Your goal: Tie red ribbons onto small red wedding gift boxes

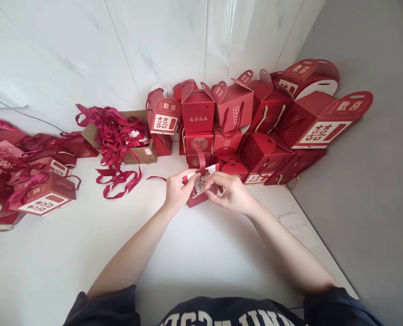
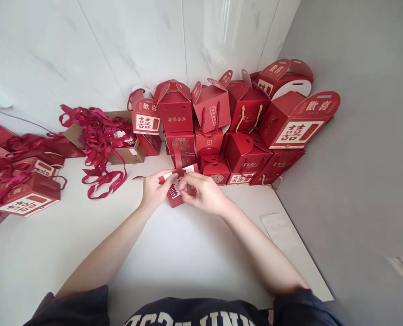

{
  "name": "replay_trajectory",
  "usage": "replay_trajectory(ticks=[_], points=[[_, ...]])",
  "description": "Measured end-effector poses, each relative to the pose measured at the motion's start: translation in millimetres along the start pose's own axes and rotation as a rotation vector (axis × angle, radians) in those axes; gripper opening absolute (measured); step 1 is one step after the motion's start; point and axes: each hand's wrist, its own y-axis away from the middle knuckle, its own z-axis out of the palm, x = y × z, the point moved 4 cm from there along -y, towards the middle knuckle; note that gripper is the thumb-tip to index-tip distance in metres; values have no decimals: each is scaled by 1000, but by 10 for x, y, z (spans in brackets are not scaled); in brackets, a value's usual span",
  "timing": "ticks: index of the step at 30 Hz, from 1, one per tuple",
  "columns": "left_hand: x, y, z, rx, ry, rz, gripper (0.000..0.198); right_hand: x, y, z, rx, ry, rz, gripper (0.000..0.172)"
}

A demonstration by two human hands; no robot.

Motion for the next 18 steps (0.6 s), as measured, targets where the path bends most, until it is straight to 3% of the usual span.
replay_trajectory(ticks=[3,12,18], points=[[-15,15,5,6,19,3,24,45,-175,-23,97,-89,-30,8],[-35,50,-2,-9,22,-4,26,254,-163,37,104,-150,-5,7],[-8,43,-12,-32,17,5,25,231,-165,0,79,-94,72,6]])
